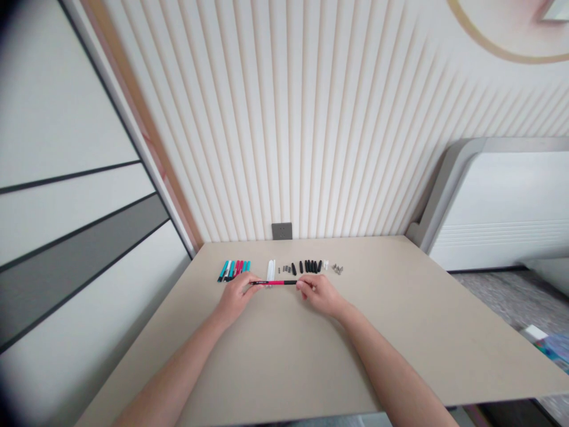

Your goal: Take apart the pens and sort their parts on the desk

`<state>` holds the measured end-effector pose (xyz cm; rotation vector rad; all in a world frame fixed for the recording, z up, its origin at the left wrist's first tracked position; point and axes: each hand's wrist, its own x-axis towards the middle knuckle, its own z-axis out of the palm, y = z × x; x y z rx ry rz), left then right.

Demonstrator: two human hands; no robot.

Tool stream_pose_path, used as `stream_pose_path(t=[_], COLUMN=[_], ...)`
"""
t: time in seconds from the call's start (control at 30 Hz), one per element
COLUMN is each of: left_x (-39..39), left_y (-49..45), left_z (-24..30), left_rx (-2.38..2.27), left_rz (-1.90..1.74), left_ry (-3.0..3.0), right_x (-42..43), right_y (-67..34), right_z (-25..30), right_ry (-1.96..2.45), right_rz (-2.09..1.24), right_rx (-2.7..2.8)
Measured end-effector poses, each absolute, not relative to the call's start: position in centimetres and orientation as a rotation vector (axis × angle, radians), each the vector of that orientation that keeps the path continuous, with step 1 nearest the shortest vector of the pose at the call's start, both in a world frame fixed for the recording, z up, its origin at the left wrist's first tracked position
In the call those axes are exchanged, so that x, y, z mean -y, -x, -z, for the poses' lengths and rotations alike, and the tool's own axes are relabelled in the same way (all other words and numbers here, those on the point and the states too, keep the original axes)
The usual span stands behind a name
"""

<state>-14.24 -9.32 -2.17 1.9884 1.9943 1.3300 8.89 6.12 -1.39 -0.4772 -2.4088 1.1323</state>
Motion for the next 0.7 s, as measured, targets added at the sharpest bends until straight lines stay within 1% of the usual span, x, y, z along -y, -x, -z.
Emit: stream_pose_path(t=[0.1, 0.17, 0.37, 0.47, 0.6, 0.7], left_x=[9.4, 9.4, 8.7, 8.3, 8.0, 8.1], left_y=[14.3, 14.2, 13.6, 13.0, 12.2, 11.6], left_z=[1.9, 1.9, 2.4, 2.6, 2.6, 2.4], left_rx=[-1.966, -1.943, -1.945, -1.824, -1.601, -1.496], left_rz=[-1.334, -1.375, -1.62, -1.716, -1.752, -1.725], left_ry=[-2.046, -2.037, -1.649, -1.426, -1.255, -1.233], right_x=[-6.1, -6.0, -4.6, -3.8, -3.1, -2.8], right_y=[-9.2, -9.3, -8.8, -8.2, -7.6, -7.3], right_z=[1.4, 1.2, 0.6, 0.8, 1.4, 1.7], right_ry=[0.516, 0.532, 0.393, 0.363, 0.331, 0.333], right_rz=[-1.425, -1.539, -1.583, -1.595, -1.525, -1.474], right_rx=[2.395, 2.363, 2.411, 2.437, 2.459, 2.479])
